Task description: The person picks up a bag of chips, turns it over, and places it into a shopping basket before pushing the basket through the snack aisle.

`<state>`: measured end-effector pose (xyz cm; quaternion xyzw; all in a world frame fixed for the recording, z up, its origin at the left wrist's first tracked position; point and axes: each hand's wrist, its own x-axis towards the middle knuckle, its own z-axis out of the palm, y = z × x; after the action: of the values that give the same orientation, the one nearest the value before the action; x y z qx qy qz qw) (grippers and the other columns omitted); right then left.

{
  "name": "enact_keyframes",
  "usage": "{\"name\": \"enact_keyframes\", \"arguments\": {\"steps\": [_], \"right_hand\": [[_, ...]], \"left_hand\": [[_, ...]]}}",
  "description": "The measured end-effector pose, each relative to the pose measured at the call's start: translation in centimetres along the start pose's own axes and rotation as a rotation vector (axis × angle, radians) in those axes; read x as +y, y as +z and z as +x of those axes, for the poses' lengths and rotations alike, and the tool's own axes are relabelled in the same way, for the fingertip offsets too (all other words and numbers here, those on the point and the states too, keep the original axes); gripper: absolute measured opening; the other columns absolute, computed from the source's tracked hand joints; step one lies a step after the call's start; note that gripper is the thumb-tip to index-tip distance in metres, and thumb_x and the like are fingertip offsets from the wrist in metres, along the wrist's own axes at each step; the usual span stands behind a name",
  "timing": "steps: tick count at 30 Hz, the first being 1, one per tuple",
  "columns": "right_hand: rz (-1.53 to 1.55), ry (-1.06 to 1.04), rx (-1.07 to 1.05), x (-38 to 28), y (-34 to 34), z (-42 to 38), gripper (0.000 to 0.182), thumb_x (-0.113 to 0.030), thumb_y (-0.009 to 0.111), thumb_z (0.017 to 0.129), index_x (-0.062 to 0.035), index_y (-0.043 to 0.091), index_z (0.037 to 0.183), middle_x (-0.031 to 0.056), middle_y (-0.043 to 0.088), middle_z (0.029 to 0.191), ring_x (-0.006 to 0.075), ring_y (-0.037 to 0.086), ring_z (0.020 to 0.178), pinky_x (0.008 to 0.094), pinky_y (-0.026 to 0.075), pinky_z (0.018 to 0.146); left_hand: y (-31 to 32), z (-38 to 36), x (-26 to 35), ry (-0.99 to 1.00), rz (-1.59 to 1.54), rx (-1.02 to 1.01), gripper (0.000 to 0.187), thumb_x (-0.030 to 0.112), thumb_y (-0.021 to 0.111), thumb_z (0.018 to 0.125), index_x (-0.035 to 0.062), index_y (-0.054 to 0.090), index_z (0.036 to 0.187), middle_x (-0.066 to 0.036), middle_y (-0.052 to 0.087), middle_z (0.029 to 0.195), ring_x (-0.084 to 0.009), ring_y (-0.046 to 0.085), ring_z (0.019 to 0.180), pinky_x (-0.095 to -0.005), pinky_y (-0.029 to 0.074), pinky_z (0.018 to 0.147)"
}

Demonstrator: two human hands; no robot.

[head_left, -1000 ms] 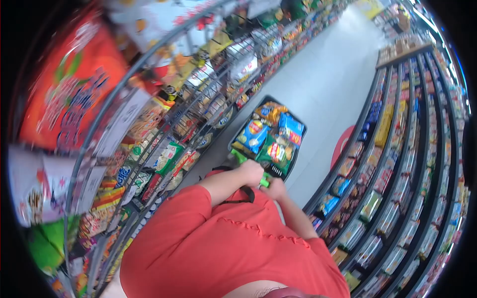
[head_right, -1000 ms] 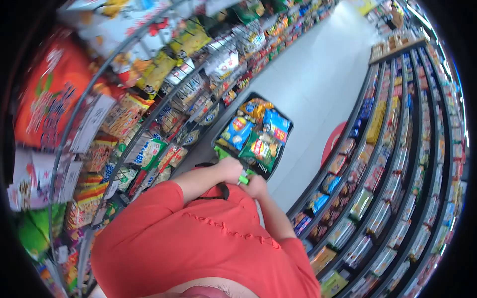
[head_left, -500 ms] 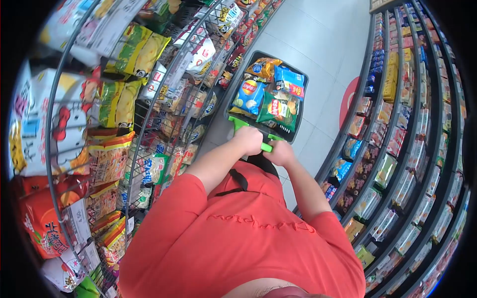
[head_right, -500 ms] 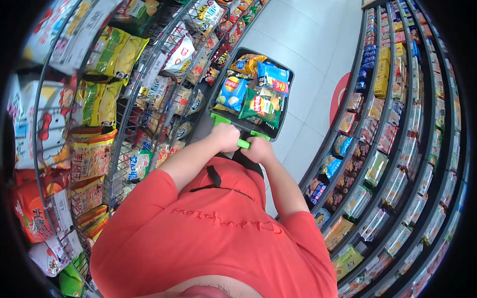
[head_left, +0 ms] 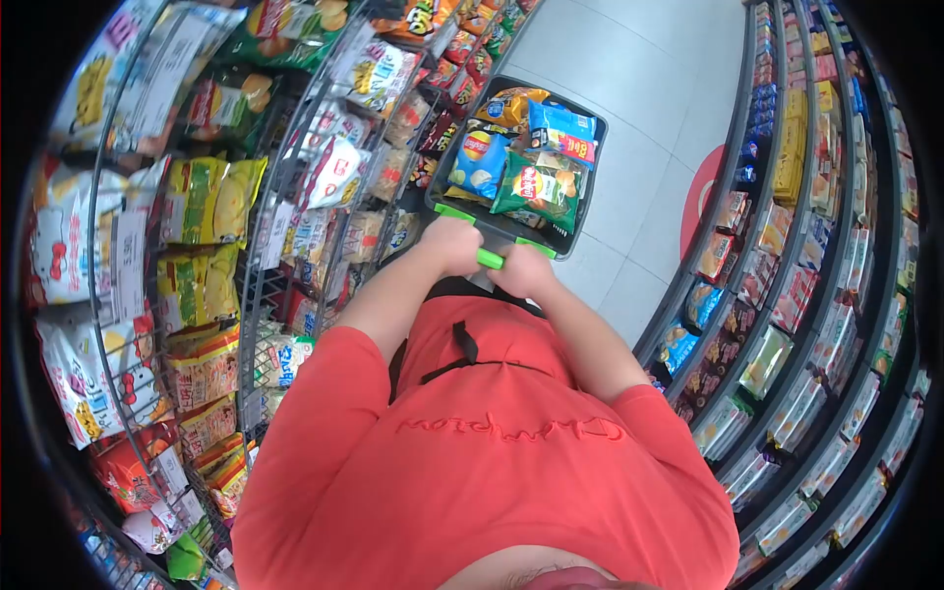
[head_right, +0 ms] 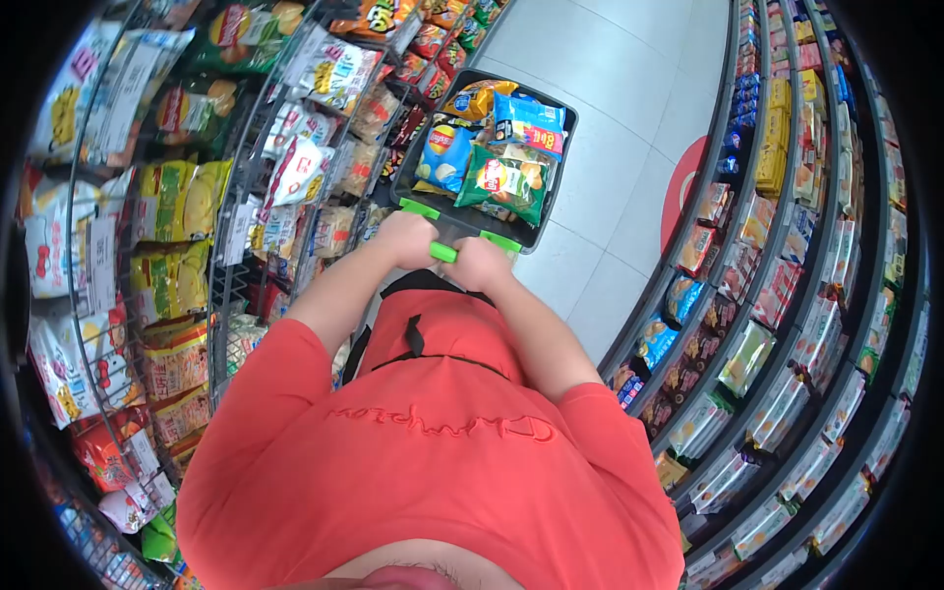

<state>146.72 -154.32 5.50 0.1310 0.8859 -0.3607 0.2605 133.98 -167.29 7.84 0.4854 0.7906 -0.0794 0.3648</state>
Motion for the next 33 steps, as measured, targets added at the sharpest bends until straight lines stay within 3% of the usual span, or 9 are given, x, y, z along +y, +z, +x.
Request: {"name": "enact_keyframes", "arguments": {"steps": [3, 4, 17, 20, 28, 33], "right_hand": [[0.023, -0.021, 0.024, 0.8, -2.5, 0.3, 0.035, -0.037, 0.068, 0.078, -0.0056, 0.075, 0.091, 0.0208, 0.072, 0.094, 0.0376, 0.070, 0.090, 0.0468, 0.055, 0.083], [0.011, 0.005, 0.009, 0.0, -1.1, 2.7, 0.035, -0.037, 0.068, 0.078, -0.0056, 0.075, 0.091, 0.0208, 0.072, 0.094, 0.0376, 0.070, 0.090, 0.0468, 0.055, 0.083], [0.142, -0.033, 0.087, 2.2, -5.4, 5.8, 0.031, -0.035, 0.069, 0.077, -0.0080, 0.074, 0.091, 0.0218, 0.071, 0.089, 0.0399, 0.068, 0.086, 0.0490, 0.055, 0.080], [0.156, 0.006, 0.047, 2.1, -4.8, 8.1, 0.030, -0.034, 0.068, 0.077, -0.0077, 0.074, 0.092, 0.0219, 0.071, 0.091, 0.0395, 0.069, 0.088, 0.0486, 0.055, 0.081], [0.153, -0.006, 0.007, 3.9, -10.3, 10.9, 0.030, -0.032, 0.069, 0.077, -0.0088, 0.075, 0.094, 0.0217, 0.071, 0.094, 0.0404, 0.068, 0.088, 0.0483, 0.055, 0.081], [0.119, 0.000, 0.042, 6.0, -13.5, 13.2, 0.031, -0.033, 0.069, 0.076, -0.0093, 0.075, 0.096, 0.0219, 0.071, 0.091, 0.0400, 0.068, 0.087, 0.0476, 0.055, 0.080]], "left_hand": [[-1.4, 1.6, 0.2, 0.012, 0.044, 0.073, 0.034, 0.045, 0.063, 0.077, 0.0126, 0.074, 0.075, -0.013, 0.072, 0.080, -0.0336, 0.071, 0.081, -0.0457, 0.057, 0.074], [0.4, 2.7, -2.5, 0.015, 0.019, 0.062, 0.034, 0.045, 0.063, 0.077, 0.0129, 0.074, 0.075, -0.013, 0.072, 0.080, -0.0331, 0.071, 0.080, -0.0456, 0.057, 0.073], [-6.4, 6.7, -2.6, 0.046, 0.056, 0.056, 0.032, 0.043, 0.062, 0.076, 0.0127, 0.073, 0.072, -0.014, 0.071, 0.076, -0.0330, 0.071, 0.077, -0.0455, 0.056, 0.070], [-6.5, 8.0, -4.7, 0.061, 0.039, 0.037, 0.031, 0.039, 0.061, 0.077, 0.0106, 0.075, 0.074, -0.016, 0.073, 0.082, -0.0337, 0.071, 0.081, -0.0452, 0.057, 0.074], [-9.4, 12.3, -5.2, 0.098, -0.031, 0.036, 0.037, 0.045, 0.062, 0.077, 0.0112, 0.076, 0.078, -0.016, 0.073, 0.084, -0.0335, 0.072, 0.083, -0.0452, 0.057, 0.075], [-13.2, 15.5, -4.8, 0.109, 0.008, -0.003, 0.031, 0.035, 0.065, 0.076, 0.0074, 0.077, 0.084, -0.016, 0.074, 0.095, -0.0313, 0.072, 0.090, -0.0437, 0.058, 0.078]]}}
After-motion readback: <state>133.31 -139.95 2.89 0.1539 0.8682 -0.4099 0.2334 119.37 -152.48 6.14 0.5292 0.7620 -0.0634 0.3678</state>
